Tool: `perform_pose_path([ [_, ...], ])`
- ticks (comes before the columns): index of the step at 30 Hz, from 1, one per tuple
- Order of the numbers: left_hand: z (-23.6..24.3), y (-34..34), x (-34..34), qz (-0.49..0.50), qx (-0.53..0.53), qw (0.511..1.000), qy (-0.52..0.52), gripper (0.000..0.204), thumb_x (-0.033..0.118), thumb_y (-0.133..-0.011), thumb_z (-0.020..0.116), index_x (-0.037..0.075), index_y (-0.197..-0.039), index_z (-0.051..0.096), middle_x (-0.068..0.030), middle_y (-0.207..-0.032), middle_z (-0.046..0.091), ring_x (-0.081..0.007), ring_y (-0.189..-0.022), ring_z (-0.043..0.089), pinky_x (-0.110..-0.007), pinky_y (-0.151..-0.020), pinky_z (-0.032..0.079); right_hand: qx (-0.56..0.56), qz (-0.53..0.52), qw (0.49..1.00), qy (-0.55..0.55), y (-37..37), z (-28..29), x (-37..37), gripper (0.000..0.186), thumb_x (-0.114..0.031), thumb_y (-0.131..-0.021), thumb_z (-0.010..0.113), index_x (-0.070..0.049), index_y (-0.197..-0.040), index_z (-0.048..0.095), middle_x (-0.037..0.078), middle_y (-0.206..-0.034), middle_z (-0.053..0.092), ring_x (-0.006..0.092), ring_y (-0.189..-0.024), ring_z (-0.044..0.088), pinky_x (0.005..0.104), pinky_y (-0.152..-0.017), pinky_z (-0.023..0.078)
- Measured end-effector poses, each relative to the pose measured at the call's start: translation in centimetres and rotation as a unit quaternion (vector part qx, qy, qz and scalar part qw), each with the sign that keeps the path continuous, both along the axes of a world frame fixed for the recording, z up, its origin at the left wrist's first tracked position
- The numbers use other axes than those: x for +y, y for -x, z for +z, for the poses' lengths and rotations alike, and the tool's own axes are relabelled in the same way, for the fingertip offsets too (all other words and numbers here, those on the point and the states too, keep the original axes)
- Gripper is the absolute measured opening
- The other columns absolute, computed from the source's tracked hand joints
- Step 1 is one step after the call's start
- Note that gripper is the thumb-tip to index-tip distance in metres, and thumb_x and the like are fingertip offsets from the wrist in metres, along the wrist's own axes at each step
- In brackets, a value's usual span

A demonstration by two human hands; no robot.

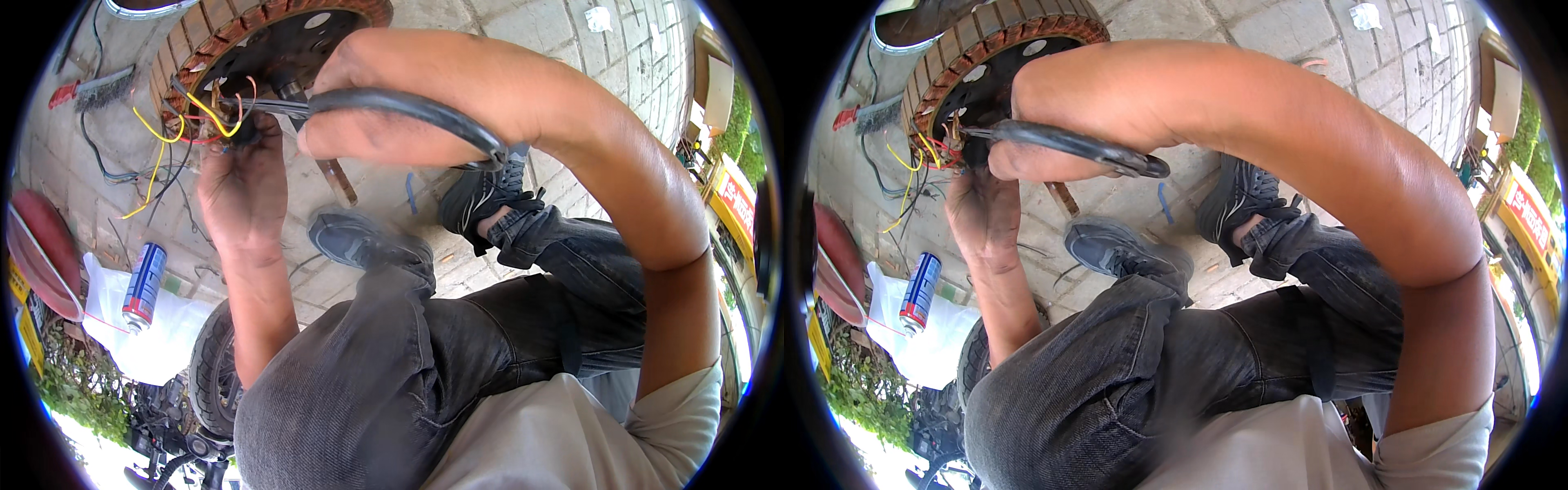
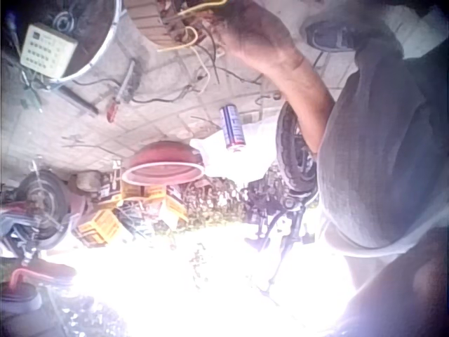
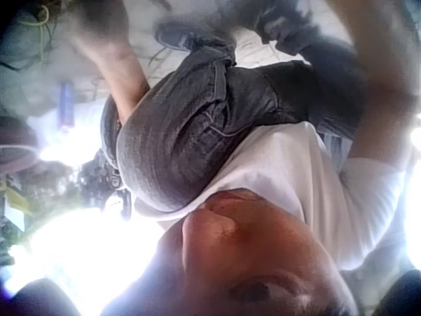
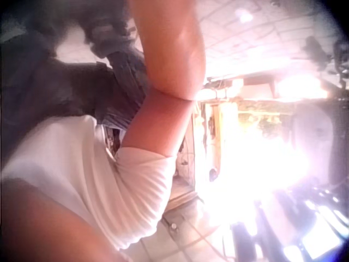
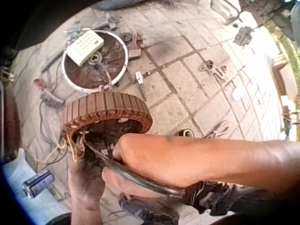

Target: The person is repairing a motor stator by stripping, twisting, and taping wires. They use scissors to cut the wire insulation and pliers to twist the exposed copper strands together. Finally, they wrap the connections with electrical tape to secure them.

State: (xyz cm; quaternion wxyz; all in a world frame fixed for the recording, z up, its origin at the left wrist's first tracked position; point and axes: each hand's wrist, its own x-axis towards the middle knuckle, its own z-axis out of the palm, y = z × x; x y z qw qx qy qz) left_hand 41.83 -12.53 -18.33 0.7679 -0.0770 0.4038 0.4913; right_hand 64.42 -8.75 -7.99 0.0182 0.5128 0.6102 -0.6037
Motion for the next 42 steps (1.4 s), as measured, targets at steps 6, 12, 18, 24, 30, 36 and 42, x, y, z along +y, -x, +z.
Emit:
perform_pose_path([
  [6, 0.9, -0.9, 0.2, -0.006, 0.063, 0.998, -0.017, 0.027, 0.011, -0.091, 0.057, 0.004, -0.117, 0.058, -0.0073, -0.116, 0.062, -0.0187, -0.107, 0.055, -0.036, -0.097, 0.041, 0.068, -0.089, 0.978, 0.176, 0.7, 1.3, 1.3, 0.033, -0.029, -0.084, 0.050, -0.001, -0.071, 0.062, 0.009, -0.058, 0.054, 0.0180, -0.049, 0.048, 0.0339, -0.045, 0.038],
  [12, 1.7, -1.8, 0.6, -0.003, 0.080, 0.997, -0.016, 0.026, 0.012, -0.094, 0.053, 0.002, -0.118, 0.056, -0.0088, -0.116, 0.061, -0.0213, -0.109, 0.056, -0.038, -0.100, 0.040, 0.097, -0.131, 0.949, 0.268, 0.9, 1.8, 1.9, 0.026, -0.023, -0.085, 0.046, 0.000, -0.088, 0.060, 0.007, -0.060, 0.051, 0.0163, -0.048, 0.045, 0.0334, -0.045, 0.036],
  [18, 2.4, -2.8, 0.6, 0.008, 0.106, 0.994, -0.020, 0.030, 0.007, -0.094, 0.051, 0.001, -0.123, 0.051, -0.0111, -0.118, 0.059, -0.0219, -0.108, 0.056, -0.038, -0.100, 0.040, 0.045, -0.059, 0.978, 0.196, 1.6, 1.5, 2.4, 0.035, -0.031, -0.088, 0.046, 0.000, -0.078, 0.059, 0.007, -0.056, 0.052, 0.0174, -0.048, 0.050, 0.0342, -0.047, 0.041],
  [24, 3.0, -3.5, 0.0, 0.040, 0.128, 0.990, -0.031, 0.030, -0.001, -0.092, 0.052, 0.000, -0.122, 0.052, -0.0083, -0.115, 0.061, -0.0174, -0.106, 0.057, -0.033, -0.096, 0.044, 0.012, 0.063, 0.997, 0.042, 1.7, 0.5, 1.3, 0.031, -0.030, -0.090, 0.053, -0.001, -0.084, 0.059, 0.009, -0.060, 0.053, 0.0181, -0.054, 0.054, 0.0347, -0.054, 0.043],
  [30, 2.9, -3.5, -0.2, 0.049, 0.099, 0.992, -0.061, 0.026, 0.001, -0.093, 0.053, 0.001, -0.118, 0.055, -0.0087, -0.114, 0.061, -0.0170, -0.104, 0.058, -0.034, -0.094, 0.045, -0.026, -0.081, 0.980, 0.180, 2.8, 0.9, 0.3, 0.024, -0.025, -0.092, 0.059, -0.001, -0.087, 0.059, 0.006, -0.071, 0.057, 0.0113, -0.066, 0.051, 0.0297, -0.063, 0.044],
  [36, 2.8, -2.7, 0.0, 0.037, 0.032, 0.998, 0.034, 0.029, 0.010, -0.092, 0.058, 0.005, -0.120, 0.054, -0.0050, -0.113, 0.062, -0.0186, -0.108, 0.056, -0.037, -0.098, 0.039, 0.014, -0.114, 0.980, 0.161, 2.3, 0.2, -0.2, 0.019, -0.019, -0.090, 0.063, -0.001, -0.086, 0.059, 0.002, -0.068, 0.055, 0.0076, -0.066, 0.046, 0.0268, -0.061, 0.041],
  [42, 2.6, -3.0, -0.2, 0.037, 0.036, 0.999, 0.010, 0.028, 0.009, -0.093, 0.055, 0.004, -0.120, 0.053, -0.0065, -0.113, 0.061, -0.0192, -0.108, 0.055, -0.038, -0.099, 0.040, -0.018, -0.073, 0.993, 0.094, 2.3, 0.5, -0.4, 0.018, -0.017, -0.090, 0.062, -0.001, -0.084, 0.057, 0.004, -0.059, 0.046, 0.0090, -0.056, 0.038, 0.0285, -0.050, 0.035],
])
